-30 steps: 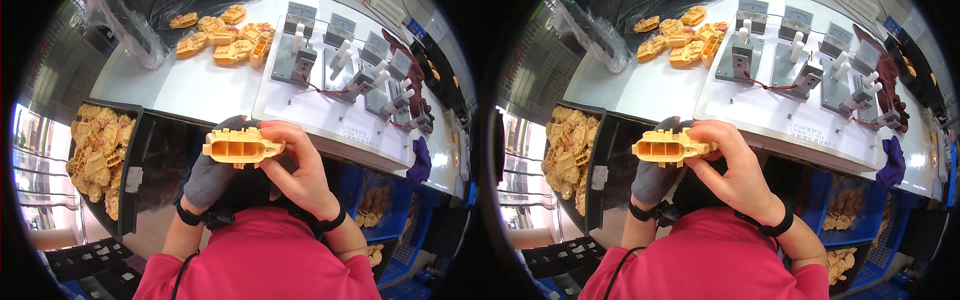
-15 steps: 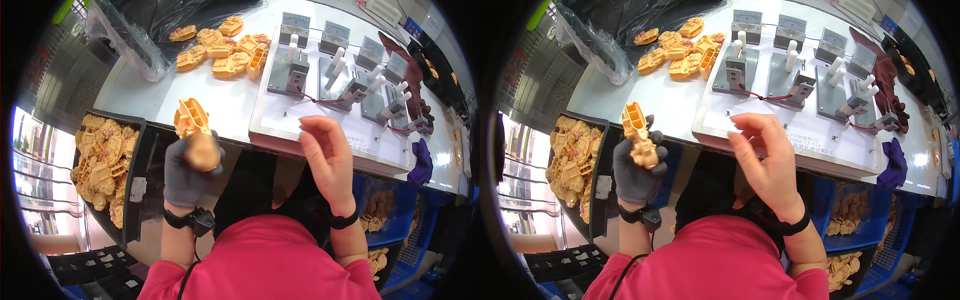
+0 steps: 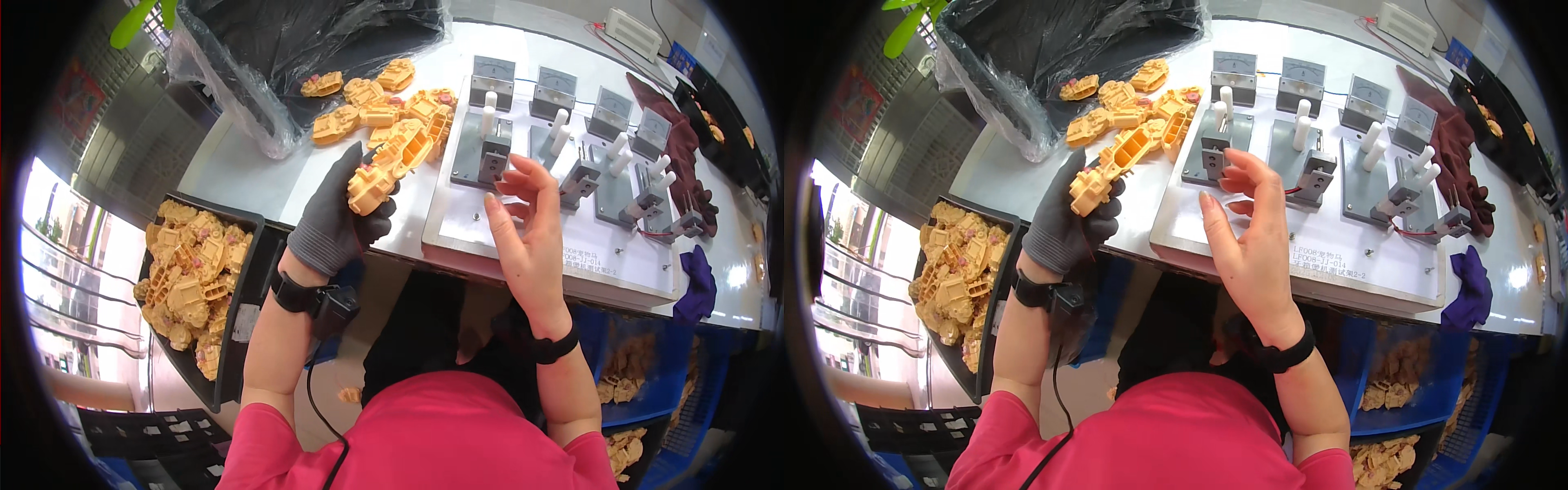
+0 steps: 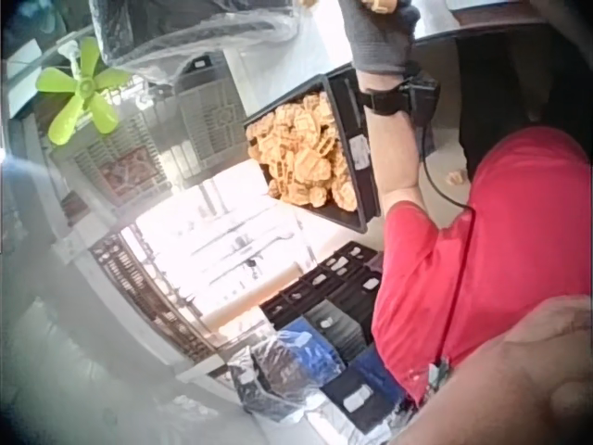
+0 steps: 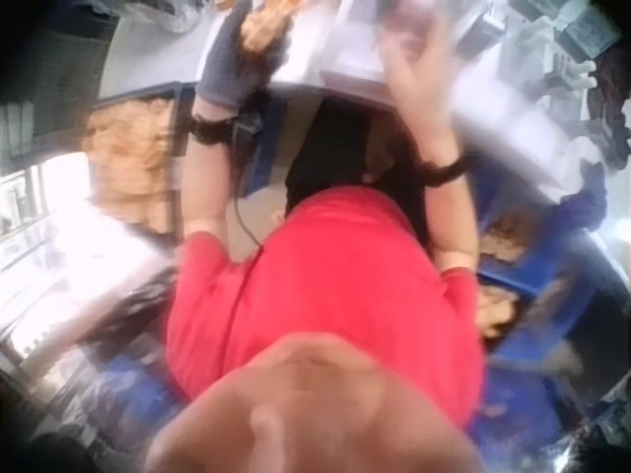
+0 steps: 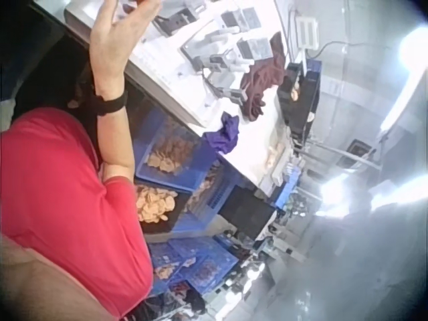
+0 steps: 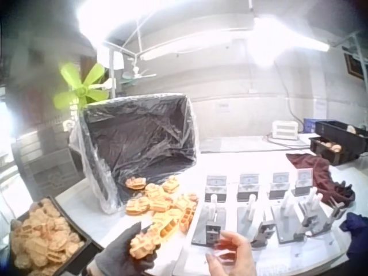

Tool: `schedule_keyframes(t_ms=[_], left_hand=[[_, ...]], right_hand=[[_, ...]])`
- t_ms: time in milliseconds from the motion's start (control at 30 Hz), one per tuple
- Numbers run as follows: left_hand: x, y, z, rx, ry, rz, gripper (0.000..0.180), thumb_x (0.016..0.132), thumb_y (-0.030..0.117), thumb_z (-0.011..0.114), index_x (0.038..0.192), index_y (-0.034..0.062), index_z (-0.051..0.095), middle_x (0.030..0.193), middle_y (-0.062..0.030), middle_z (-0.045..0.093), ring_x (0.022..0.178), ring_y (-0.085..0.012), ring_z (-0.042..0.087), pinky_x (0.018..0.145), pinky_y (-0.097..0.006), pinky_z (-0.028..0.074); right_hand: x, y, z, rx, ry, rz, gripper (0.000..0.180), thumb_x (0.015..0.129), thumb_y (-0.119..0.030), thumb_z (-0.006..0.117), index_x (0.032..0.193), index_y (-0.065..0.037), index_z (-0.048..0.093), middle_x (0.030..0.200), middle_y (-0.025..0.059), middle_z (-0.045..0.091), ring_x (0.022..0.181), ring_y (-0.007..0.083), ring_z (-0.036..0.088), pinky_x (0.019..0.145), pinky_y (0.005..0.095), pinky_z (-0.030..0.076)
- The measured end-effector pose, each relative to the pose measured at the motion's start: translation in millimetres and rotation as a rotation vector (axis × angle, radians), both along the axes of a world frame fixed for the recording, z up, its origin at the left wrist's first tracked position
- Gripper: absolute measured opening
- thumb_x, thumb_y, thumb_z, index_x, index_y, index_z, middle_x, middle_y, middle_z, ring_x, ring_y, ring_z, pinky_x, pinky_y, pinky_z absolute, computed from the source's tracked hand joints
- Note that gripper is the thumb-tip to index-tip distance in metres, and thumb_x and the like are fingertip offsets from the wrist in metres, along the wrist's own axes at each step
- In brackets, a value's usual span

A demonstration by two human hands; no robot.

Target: The person places yellow plastic components into a white testing jig on a workbench. They use a dark cloth to wipe the components and the jig surface, then continue loading the parts into the jig slots. The person handles the parts one at a time, positioning them into the fixtures.

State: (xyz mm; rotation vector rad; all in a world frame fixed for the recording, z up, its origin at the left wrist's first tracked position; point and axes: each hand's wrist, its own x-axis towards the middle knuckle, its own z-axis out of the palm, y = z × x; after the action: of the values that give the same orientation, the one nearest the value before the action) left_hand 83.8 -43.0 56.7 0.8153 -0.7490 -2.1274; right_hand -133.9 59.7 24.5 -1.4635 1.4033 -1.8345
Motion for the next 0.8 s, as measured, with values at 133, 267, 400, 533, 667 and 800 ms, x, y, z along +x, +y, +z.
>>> schedule_keyframes(t_ms=[133,267,400,533,667,800], left_hand=[[-7,-6,3,0.008,0.012,-0.003,0.048,0.1,0.051,0.053,0.117,0.0061,0.059,0.092,-0.0071,0.062,0.064,-0.0103,0.051,0.05,-0.021,0.041],[-4,-20,0,0.029,0.187,-0.145,0.044,0.102,0.047,0.053,0.118,0.0066,0.06,0.09,-0.008,0.066,0.068,-0.013,0.06,0.052,-0.024,0.047],[-2,-33,-5,0.144,0.292,-0.215,0.044,0.102,0.046,0.053,0.119,0.0054,0.058,0.092,-0.0081,0.063,0.065,-0.0106,0.055,0.054,-0.022,0.046],[-7,-29,0,0.345,0.441,-0.229,0.042,0.103,0.042,0.053,0.119,0.0032,0.056,0.096,-0.0077,0.059,0.065,-0.0093,0.051,0.054,-0.021,0.046],[-13,-26,-1,0.4,0.541,-0.283,0.042,0.102,0.04,0.053,0.119,0.0019,0.055,0.098,-0.0075,0.058,0.067,-0.0095,0.052,0.055,-0.022,0.046],[-17,-30,2,0.417,0.515,-0.251,0.043,0.102,0.042,0.053,0.119,0.0024,0.055,0.098,-0.007,0.06,0.068,-0.0097,0.053,0.055,-0.022,0.047]], right_hand=[[-7,-2,0,0.024,-0.032,0.052,0.048,0.095,-0.003,0.062,0.141,-0.006,0.047,0.124,0.01,0.052,0.112,0.0159,0.056,0.093,0.0295,0.049],[-6,-5,2,0.004,0.137,0.025,0.051,0.095,-0.003,0.062,0.144,-0.008,0.048,0.124,0.0082,0.052,0.112,0.0155,0.057,0.087,0.0284,0.052],[-1,-4,2,0.017,0.115,0.027,0.054,0.093,-0.004,0.063,0.145,-0.009,0.048,0.125,0.0093,0.054,0.11,0.0173,0.058,0.088,0.0309,0.049],[3,-2,6,0.008,0.143,0.018,0.054,0.092,-0.006,0.064,0.143,-0.007,0.048,0.119,0.0109,0.057,0.106,0.0206,0.059,0.088,0.0342,0.048],[0,-3,5,-0.003,0.123,0.015,0.047,0.091,-0.005,0.065,0.136,-0.005,0.053,0.111,0.0111,0.06,0.098,0.0197,0.062,0.086,0.0339,0.048],[-6,1,3,-0.005,0.081,0.1,0.038,0.09,-0.004,0.069,0.126,-0.006,0.058,0.104,0.004,0.061,0.087,0.0099,0.059,0.075,0.0232,0.048]])
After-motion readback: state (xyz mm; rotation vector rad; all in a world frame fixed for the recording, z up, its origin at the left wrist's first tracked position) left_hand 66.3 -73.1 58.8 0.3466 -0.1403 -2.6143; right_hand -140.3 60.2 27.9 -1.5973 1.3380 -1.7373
